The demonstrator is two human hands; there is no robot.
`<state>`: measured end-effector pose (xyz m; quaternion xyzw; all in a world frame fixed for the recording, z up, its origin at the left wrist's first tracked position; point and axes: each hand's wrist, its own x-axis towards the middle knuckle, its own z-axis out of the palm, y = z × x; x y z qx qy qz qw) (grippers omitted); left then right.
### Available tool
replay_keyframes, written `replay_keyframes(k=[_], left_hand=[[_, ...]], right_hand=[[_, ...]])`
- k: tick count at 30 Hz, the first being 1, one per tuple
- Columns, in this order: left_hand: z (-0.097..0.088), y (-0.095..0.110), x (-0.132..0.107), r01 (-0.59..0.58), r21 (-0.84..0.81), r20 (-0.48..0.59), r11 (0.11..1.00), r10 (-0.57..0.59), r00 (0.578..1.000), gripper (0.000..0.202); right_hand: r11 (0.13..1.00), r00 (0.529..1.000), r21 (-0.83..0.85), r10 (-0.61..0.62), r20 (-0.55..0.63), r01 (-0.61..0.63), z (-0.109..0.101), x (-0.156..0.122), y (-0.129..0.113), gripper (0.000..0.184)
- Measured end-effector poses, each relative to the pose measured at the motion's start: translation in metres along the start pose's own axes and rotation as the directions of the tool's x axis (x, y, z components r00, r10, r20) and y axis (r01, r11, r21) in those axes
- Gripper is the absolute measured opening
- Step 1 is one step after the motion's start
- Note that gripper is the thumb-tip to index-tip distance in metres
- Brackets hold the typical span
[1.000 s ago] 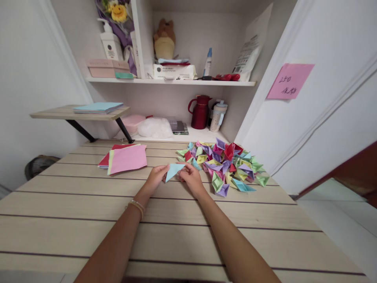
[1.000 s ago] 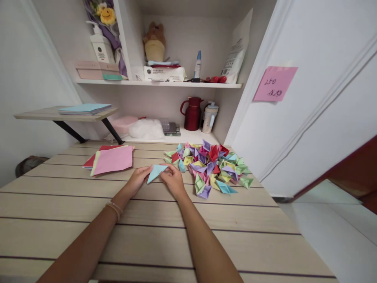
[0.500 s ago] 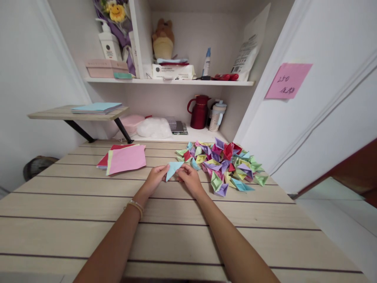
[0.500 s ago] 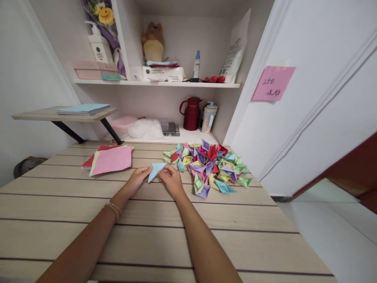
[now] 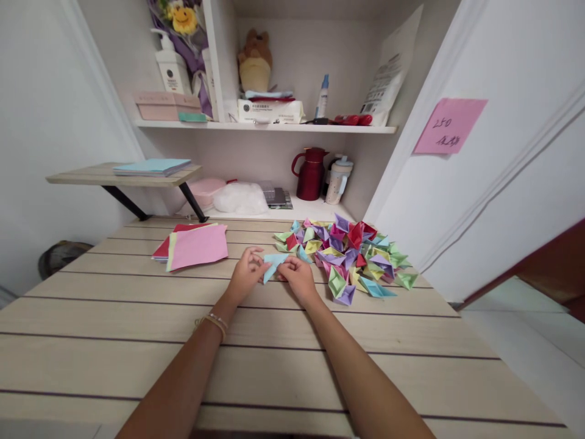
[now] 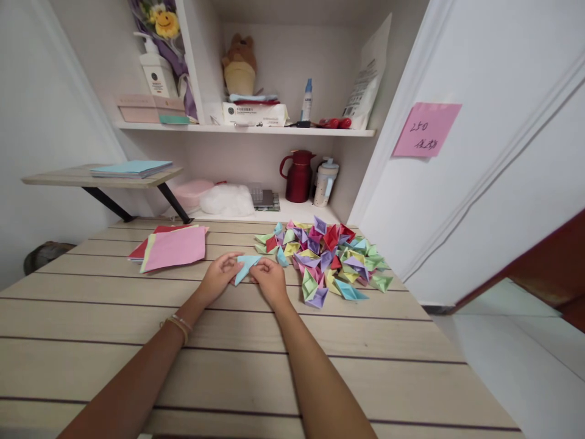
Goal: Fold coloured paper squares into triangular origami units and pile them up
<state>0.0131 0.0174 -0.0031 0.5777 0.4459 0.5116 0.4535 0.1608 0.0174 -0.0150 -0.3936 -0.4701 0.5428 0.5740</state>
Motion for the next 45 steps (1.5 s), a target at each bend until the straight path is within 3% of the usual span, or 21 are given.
replay_keyframes(k=[3,7,14,19,23,26,30,35,42,45], left_hand=[[0.002,-0.003,-0.001,-0.072,0.026,-0.055,0.997,0.073,0.996,0.044],[0.002,-0.004,-0.004,-0.159,0.215,0.048,0.964,0.152,0.987,0.025],[0.002,-0.005,-0.008,-0.167,0.312,0.092,0.935,0.145,0.985,0.023],[0.002,-0.003,-0.008,-0.215,0.35,0.138,0.912,0.177,0.975,0.038],[0.002,0.001,-0.009,-0.262,0.4,0.167,0.878,0.211,0.963,0.037],[0.002,0.003,-0.01,-0.267,0.537,0.167,0.8,0.21,0.963,0.039],[0.005,0.007,-0.013,-0.21,0.788,0.122,0.579,0.187,0.975,0.043],[0.008,0.014,-0.015,-0.119,0.921,0.065,0.371,0.155,0.986,0.042],[0.01,0.018,-0.016,-0.179,0.944,0.155,0.277,0.107,0.982,0.04],[0.009,0.018,-0.017,-0.221,0.936,0.198,0.273,0.109,0.974,0.04]], right_hand=[[0.999,0.999,0.034,0.011,-0.045,-0.009,0.001,0.0,-0.002,0.014],[0.998,0.997,0.059,0.019,-0.081,-0.014,0.001,0.001,-0.003,0.016],[0.999,0.996,0.033,0.001,-0.088,0.002,0.001,0.002,-0.001,0.012],[0.999,0.996,-0.032,-0.034,-0.088,0.032,0.0,0.001,-0.002,0.009],[0.993,0.996,-0.11,-0.045,-0.077,0.037,0.0,0.0,-0.003,0.012],[0.967,0.99,-0.238,-0.114,-0.086,0.09,-0.001,-0.003,-0.004,0.018],[0.848,0.958,-0.471,-0.286,-0.018,0.245,0.002,-0.008,-0.007,0.018],[0.779,0.949,-0.548,-0.295,0.11,0.305,0.007,-0.011,-0.005,0.019],[0.799,0.963,-0.543,-0.257,0.084,0.261,0.008,-0.012,-0.005,0.035],[0.754,0.957,-0.59,-0.254,0.142,0.288,0.007,-0.012,-0.007,0.024]])
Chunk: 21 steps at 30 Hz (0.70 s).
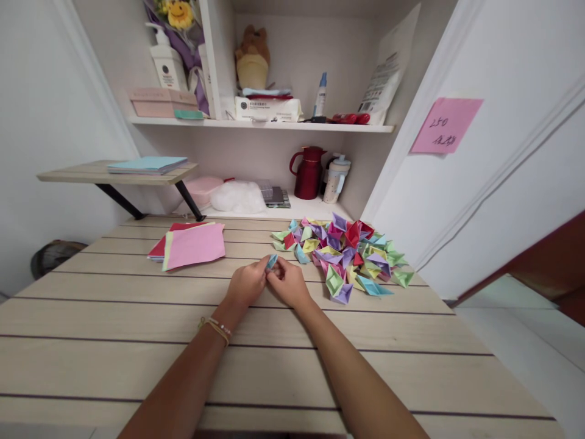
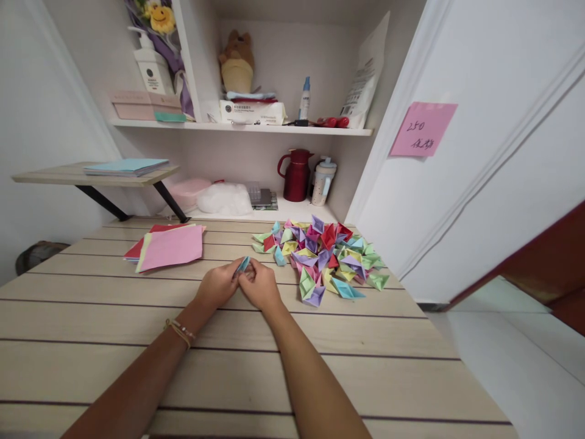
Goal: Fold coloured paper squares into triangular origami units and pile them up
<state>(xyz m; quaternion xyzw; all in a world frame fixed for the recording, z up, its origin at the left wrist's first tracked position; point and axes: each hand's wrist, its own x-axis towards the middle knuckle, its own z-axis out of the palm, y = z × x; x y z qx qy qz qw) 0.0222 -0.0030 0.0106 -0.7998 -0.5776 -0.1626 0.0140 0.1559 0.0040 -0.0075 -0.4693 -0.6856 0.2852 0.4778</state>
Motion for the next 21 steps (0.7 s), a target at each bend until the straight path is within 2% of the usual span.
replay_keyframes(k=[3,9,17,21], left_hand=[[0.001,0.0,-0.001,-0.016,0.007,-0.006,1.0,0.016,1.0,0.04],[0.006,0.002,-0.001,-0.105,0.002,-0.002,0.994,0.105,0.994,0.042],[0.009,0.002,-0.002,-0.001,-0.013,-0.112,1.0,0.0,0.994,0.039],[0.006,0.005,-0.002,0.079,-0.02,-0.114,0.997,-0.08,0.99,0.039]], right_hand=[[0.997,1.0,-0.079,-0.025,0.013,0.026,-0.001,0.001,0.001,0.014],[0.993,0.995,-0.119,0.014,-0.101,-0.027,0.002,0.002,0.009,0.02],[0.996,0.994,0.041,0.084,-0.076,-0.081,0.003,0.003,0.015,0.019],[0.997,0.996,-0.056,0.043,-0.081,-0.048,0.002,0.002,0.011,0.018]])
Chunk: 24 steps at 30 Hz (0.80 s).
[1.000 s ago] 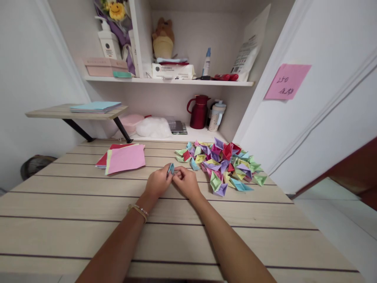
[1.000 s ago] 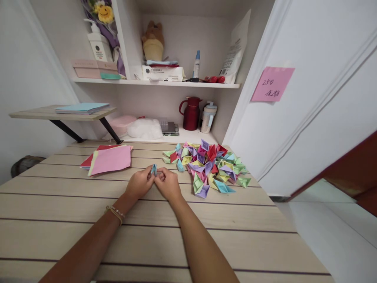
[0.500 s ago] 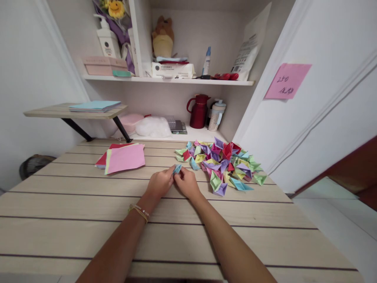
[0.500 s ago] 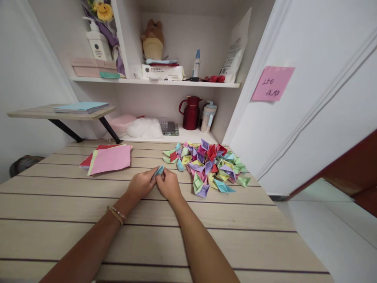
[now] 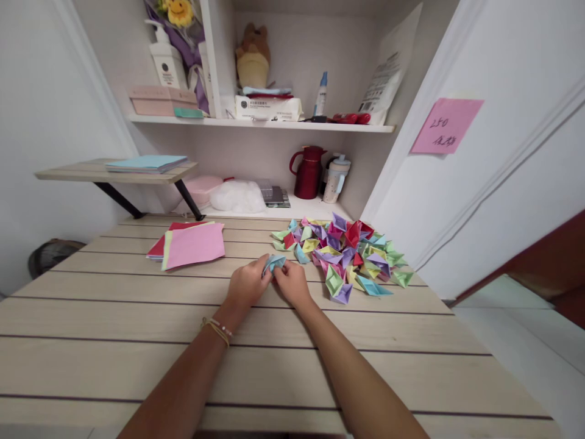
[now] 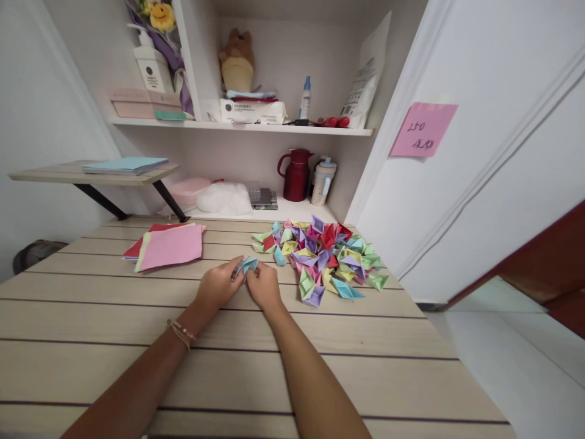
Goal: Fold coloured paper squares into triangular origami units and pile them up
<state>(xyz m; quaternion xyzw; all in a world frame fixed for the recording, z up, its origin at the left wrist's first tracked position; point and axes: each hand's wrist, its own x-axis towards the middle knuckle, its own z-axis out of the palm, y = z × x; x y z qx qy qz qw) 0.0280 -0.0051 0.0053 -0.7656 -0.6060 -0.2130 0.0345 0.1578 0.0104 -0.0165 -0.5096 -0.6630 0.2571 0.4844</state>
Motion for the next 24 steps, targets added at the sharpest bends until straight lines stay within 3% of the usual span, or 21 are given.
replay_keyframes(k=[5,8,10,12,15,19,24], left_hand=[[-0.002,-0.001,0.001,0.05,-0.056,0.02,0.997,-0.049,0.999,0.033],[0.003,-0.006,0.004,0.074,-0.342,-0.011,0.937,-0.083,0.996,0.034],[0.009,-0.01,0.007,0.086,-0.656,0.004,0.75,-0.111,0.994,0.033],[0.013,-0.012,0.01,0.12,-0.885,0.062,0.451,-0.14,0.988,0.032],[0.015,-0.013,0.013,0.206,-0.967,0.18,0.152,-0.17,0.969,0.033],[0.011,-0.015,0.015,0.311,-0.95,0.306,-0.007,-0.198,0.931,0.037],[0.009,-0.019,0.016,0.247,-0.963,0.269,-0.109,-0.313,0.911,0.031]], right_hand=[[0.995,0.992,-0.031,-0.097,0.081,0.099,-0.002,-0.003,-0.007,0.022],[0.995,0.996,0.072,-0.073,0.06,0.069,-0.002,-0.003,-0.005,0.029],[0.975,1.0,0.222,0.015,0.027,-0.021,-0.001,-0.001,-0.002,0.033],[0.899,0.988,0.41,0.141,0.058,-0.153,-0.001,0.003,0.002,0.033],[0.759,0.963,0.594,0.244,0.117,-0.265,-0.002,0.007,0.004,0.029],[0.652,0.945,0.689,0.281,0.167,-0.315,-0.007,0.009,-0.001,0.023],[0.633,0.937,0.691,0.257,0.239,-0.349,-0.01,0.008,-0.005,0.031]])
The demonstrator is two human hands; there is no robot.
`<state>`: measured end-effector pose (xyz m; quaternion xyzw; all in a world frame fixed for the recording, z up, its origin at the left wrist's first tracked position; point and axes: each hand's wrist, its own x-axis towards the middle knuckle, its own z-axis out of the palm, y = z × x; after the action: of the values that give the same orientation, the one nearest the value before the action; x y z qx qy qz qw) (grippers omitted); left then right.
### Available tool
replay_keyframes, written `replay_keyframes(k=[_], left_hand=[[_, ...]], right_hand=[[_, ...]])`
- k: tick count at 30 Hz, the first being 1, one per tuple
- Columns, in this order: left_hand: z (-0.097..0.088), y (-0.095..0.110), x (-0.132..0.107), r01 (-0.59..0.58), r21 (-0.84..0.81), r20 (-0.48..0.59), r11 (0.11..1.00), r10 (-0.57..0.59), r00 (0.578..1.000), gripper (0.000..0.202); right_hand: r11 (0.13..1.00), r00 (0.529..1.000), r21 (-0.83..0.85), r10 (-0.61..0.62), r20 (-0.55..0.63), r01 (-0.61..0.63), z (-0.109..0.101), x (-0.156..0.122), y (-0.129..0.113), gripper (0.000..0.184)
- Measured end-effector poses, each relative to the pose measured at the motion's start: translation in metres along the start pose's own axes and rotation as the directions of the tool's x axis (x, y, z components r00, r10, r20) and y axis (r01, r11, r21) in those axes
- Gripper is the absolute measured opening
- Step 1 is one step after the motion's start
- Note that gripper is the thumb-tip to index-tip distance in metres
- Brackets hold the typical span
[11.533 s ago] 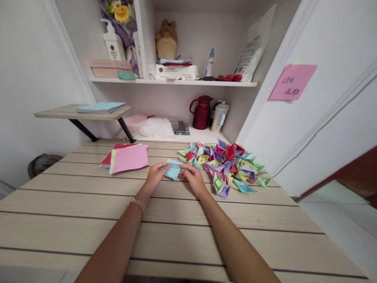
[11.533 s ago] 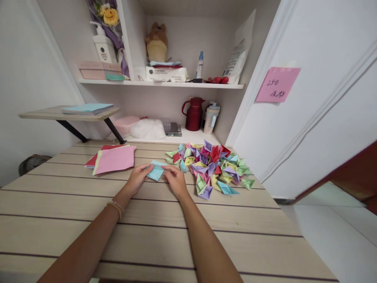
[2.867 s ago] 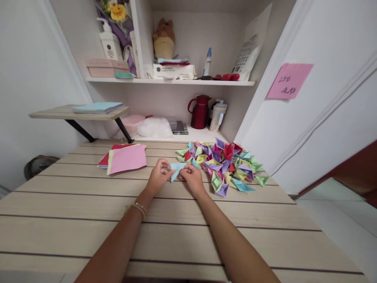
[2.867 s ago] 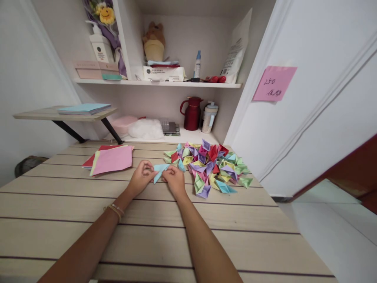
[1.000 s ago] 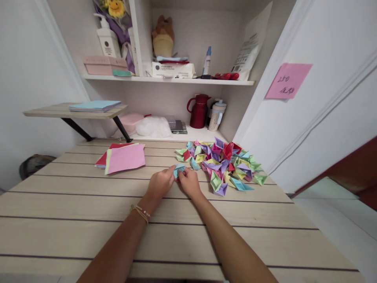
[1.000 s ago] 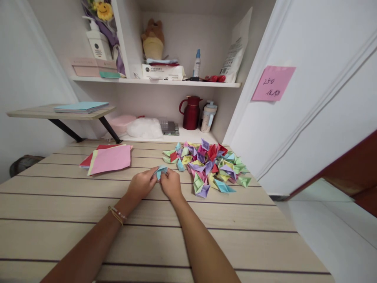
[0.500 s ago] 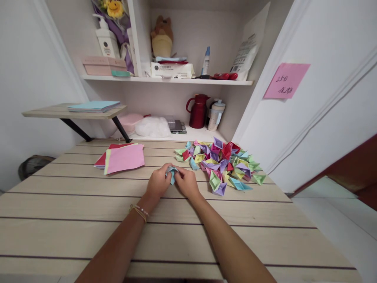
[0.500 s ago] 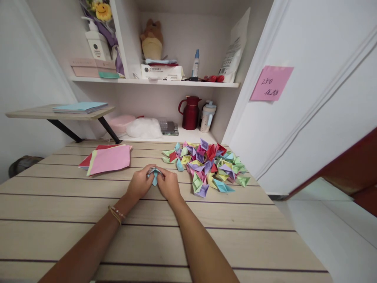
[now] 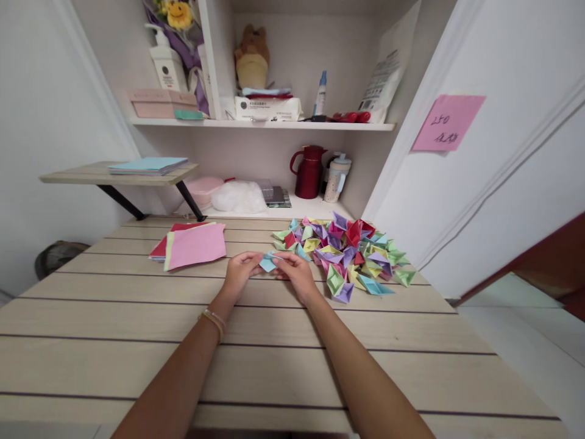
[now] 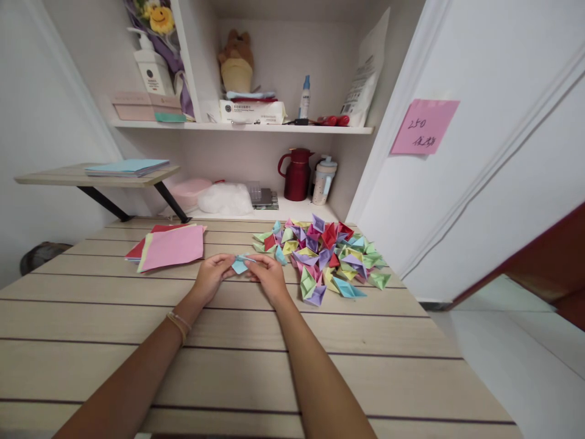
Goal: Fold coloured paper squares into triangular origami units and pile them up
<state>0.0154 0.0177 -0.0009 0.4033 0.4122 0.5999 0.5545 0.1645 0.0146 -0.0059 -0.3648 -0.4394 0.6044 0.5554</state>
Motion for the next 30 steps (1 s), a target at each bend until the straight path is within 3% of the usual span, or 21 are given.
replay_keyframes(k=[5,11,15,21,30], left_hand=[[0.0023,-0.0003,-0.0005,0.004,0.05,0.009,0.999,-0.004,1.0,0.03],[0.0015,0.0015,0.0008,-0.011,-0.017,0.009,1.0,0.011,1.0,0.04],[-0.0006,0.0005,0.0017,-0.019,0.022,-0.009,1.0,0.019,1.0,0.039],[-0.0005,-0.0003,-0.0001,0.006,0.094,0.073,0.996,-0.013,0.997,0.04],[-0.0018,0.0069,-0.0023,0.071,0.007,0.178,0.997,-0.071,0.981,0.05]], right_hand=[[1.0,0.998,-0.011,-0.024,-0.049,0.024,-0.0008,0.0019,0.0038,0.032],[0.995,0.998,-0.07,-0.066,0.018,0.067,0.0029,-0.0031,-0.0011,0.042],[0.992,0.996,-0.082,-0.09,0.021,0.091,0.003,-0.0034,-0.0014,0.038],[0.991,0.991,-0.077,-0.118,-0.054,0.114,-0.0008,0.0026,0.0062,0.034],[0.988,0.993,-0.102,-0.116,-0.003,0.115,0.003,-0.004,-0.0037,0.047]])
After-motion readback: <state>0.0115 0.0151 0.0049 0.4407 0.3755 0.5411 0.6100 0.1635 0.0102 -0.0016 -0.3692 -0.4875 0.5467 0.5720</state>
